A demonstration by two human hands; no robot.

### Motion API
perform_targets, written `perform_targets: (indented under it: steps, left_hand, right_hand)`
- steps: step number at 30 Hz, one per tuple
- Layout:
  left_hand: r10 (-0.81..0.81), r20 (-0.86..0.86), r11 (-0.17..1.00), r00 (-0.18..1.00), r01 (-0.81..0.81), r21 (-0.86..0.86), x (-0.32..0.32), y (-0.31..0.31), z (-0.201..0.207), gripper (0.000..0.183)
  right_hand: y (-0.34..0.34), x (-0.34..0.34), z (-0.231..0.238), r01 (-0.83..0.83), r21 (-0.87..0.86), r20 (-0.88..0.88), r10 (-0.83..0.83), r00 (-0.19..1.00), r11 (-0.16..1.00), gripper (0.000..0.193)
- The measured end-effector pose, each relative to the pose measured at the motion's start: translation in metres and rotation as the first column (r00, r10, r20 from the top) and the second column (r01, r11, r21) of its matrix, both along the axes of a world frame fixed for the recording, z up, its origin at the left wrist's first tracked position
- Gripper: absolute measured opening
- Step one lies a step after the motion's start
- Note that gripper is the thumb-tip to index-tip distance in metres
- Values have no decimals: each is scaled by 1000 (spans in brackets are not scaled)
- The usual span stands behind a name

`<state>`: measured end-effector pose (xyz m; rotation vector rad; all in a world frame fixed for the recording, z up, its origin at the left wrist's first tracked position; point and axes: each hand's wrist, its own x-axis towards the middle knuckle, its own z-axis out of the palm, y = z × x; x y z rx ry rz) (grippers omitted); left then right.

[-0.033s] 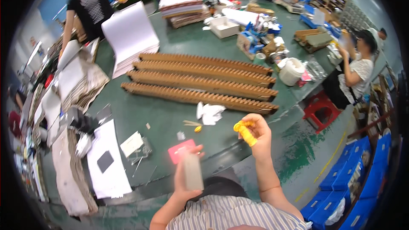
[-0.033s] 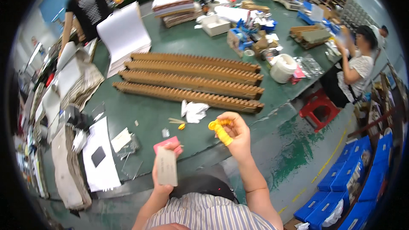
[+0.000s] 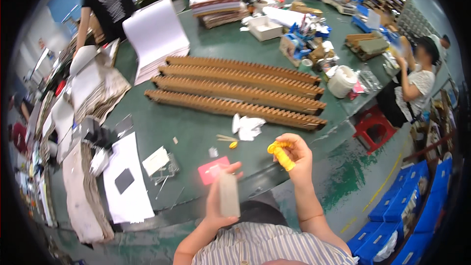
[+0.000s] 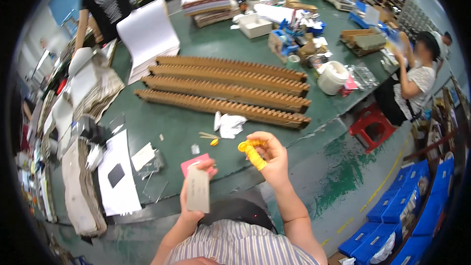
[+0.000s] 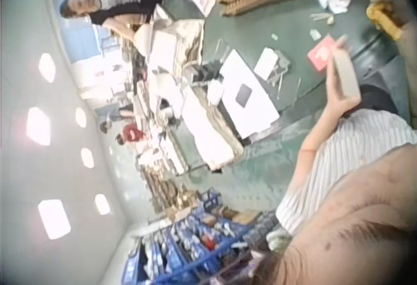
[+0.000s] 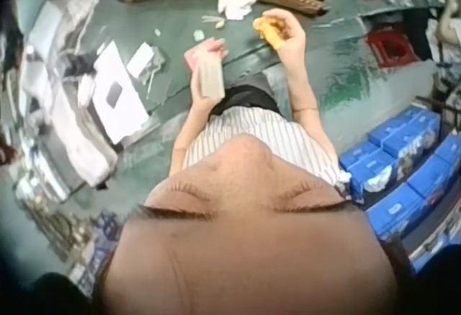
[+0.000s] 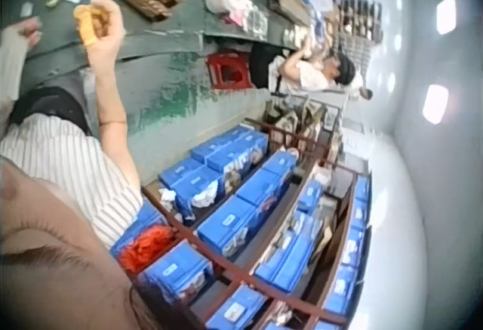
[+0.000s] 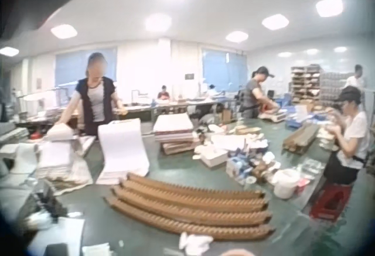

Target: The person assembles small rectangular cards by inserting a wooden stick into a slot on the side of each card. They handle the cards one at a time, using a small tool to assist with the insertion, and place the finished units into a stack on the table.

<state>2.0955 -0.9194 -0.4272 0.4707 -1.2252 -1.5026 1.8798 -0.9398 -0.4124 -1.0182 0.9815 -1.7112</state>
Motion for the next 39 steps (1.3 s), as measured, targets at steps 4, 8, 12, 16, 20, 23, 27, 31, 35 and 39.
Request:
perform_targets:
  steps: [4,8,12,16,20,23,27,31,35,39]
  left_hand:
    - [-124,-4,992,992,124,-26,3,1,6,109]
    - [-90,-49,995,995,92,36,8,6,6,108]
    - [-69,-64,992,996,76,106,15,7,4,107]
    - [-55,-97,982,994,72,174,18,9,-5,108]
    - [-51,-191,971,980,94,220,18,8,-5,109]
    - [-85,-224,965,971,136,225,21,6,-7,107]
    - [-76,-197,970,978,119,213,21,6,-9,105]
    - [-34,-104,964,994,60,257,24,5,-6,109]
    - [-151,-21,987,988,152,59,36,-4,-20,102]
    - [-196,33,980,980,195,47,39,-7,-16,102]
  right_hand:
    - [5,39,4,83,-174,-556,-167,814,981,28]
    - [2,52,4,6,-432,-719,-348,602,902,29]
    - [0,53,-1,-68,-441,-743,-321,587,895,27]
    - [-3,54,-2,-161,-450,-761,-284,583,878,26]
    - [-6,57,-4,-195,-439,-774,-259,578,877,29]
    - [-7,59,-10,-174,-416,-784,-256,565,892,29]
    - [-9,59,-12,-187,-382,-808,-229,543,905,27]
    - [-12,57,-13,-211,-348,-820,-187,541,914,25]
    - [-15,51,-14,-258,-291,-870,-143,471,921,26]
    - [-18,51,-13,-264,-257,-872,-105,478,930,29]
